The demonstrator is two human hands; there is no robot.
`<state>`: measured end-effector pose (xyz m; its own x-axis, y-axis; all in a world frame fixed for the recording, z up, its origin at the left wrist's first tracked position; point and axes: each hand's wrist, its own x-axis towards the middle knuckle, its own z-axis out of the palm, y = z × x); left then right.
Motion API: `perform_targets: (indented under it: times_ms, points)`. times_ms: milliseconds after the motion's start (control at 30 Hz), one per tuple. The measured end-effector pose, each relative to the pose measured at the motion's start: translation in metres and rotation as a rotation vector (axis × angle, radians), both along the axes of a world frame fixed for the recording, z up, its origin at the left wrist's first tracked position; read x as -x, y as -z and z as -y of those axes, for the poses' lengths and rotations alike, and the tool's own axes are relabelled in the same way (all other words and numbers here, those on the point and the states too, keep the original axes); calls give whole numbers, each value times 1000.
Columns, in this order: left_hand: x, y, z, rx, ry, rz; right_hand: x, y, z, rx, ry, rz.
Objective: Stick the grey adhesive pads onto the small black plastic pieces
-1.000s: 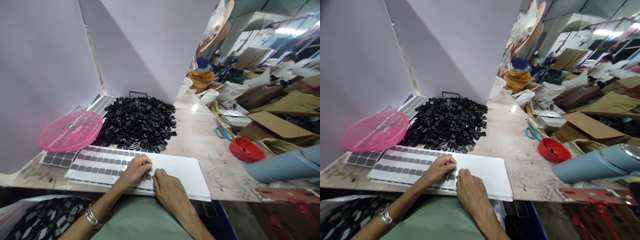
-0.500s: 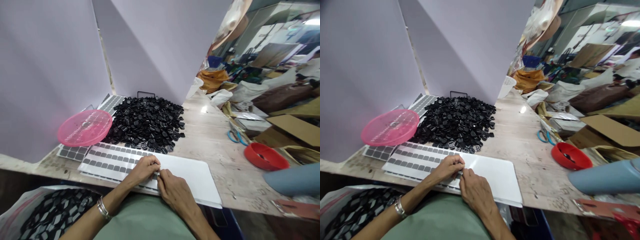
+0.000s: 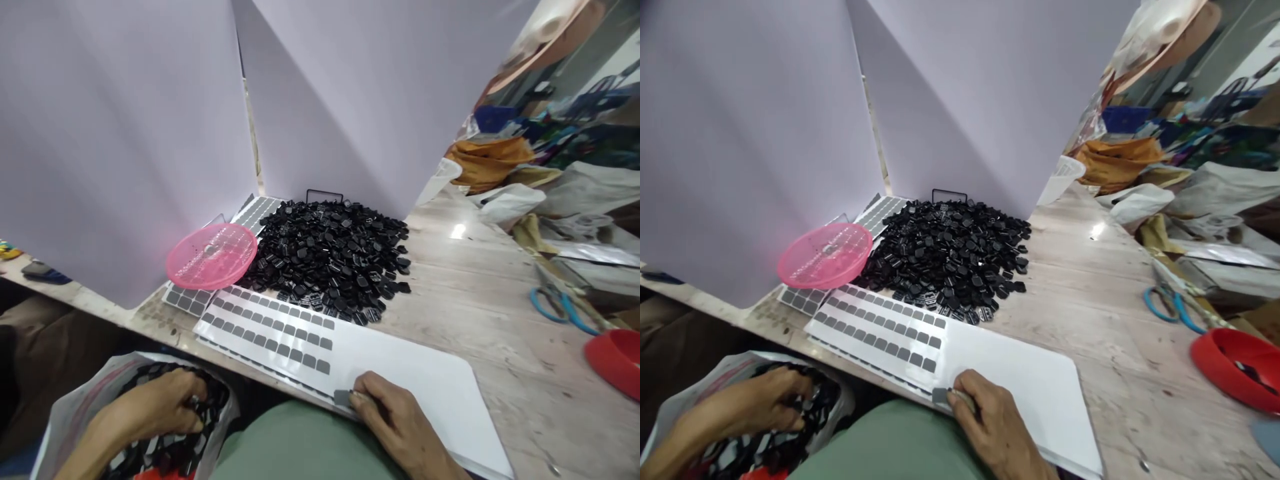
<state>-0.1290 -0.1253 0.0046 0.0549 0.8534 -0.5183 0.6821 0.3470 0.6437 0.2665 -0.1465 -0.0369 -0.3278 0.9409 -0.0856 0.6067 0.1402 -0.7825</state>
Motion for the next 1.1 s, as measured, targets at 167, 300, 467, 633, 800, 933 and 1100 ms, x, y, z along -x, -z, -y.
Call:
perform_targets:
  times_ms: [167, 300, 467, 633, 800, 933, 1100]
  points:
    - [-16, -21, -8, -193, 241, -210, 10, -8, -6, 19, -42, -8]
    - [-101, -23, -65, -453, 380, -103, 12, -16, -5, 0, -28, -21]
    - [-196, 23, -125, -614, 441, -246, 3, -21, 8, -15, 51, -23]
    - [-218, 39, -143, -615, 423, -238, -8, -17, 14, 11, 142, -21]
    - [-210, 26, -140, -630, 351, -97, -8, -11, 3, -29, 196, -92]
    - [-208, 14, -123, -608, 287, 99, -2, -11, -4, 44, 202, -299]
    - [-209, 16, -86, -85, 203, 750, 8, -16, -5, 173, 88, -388]
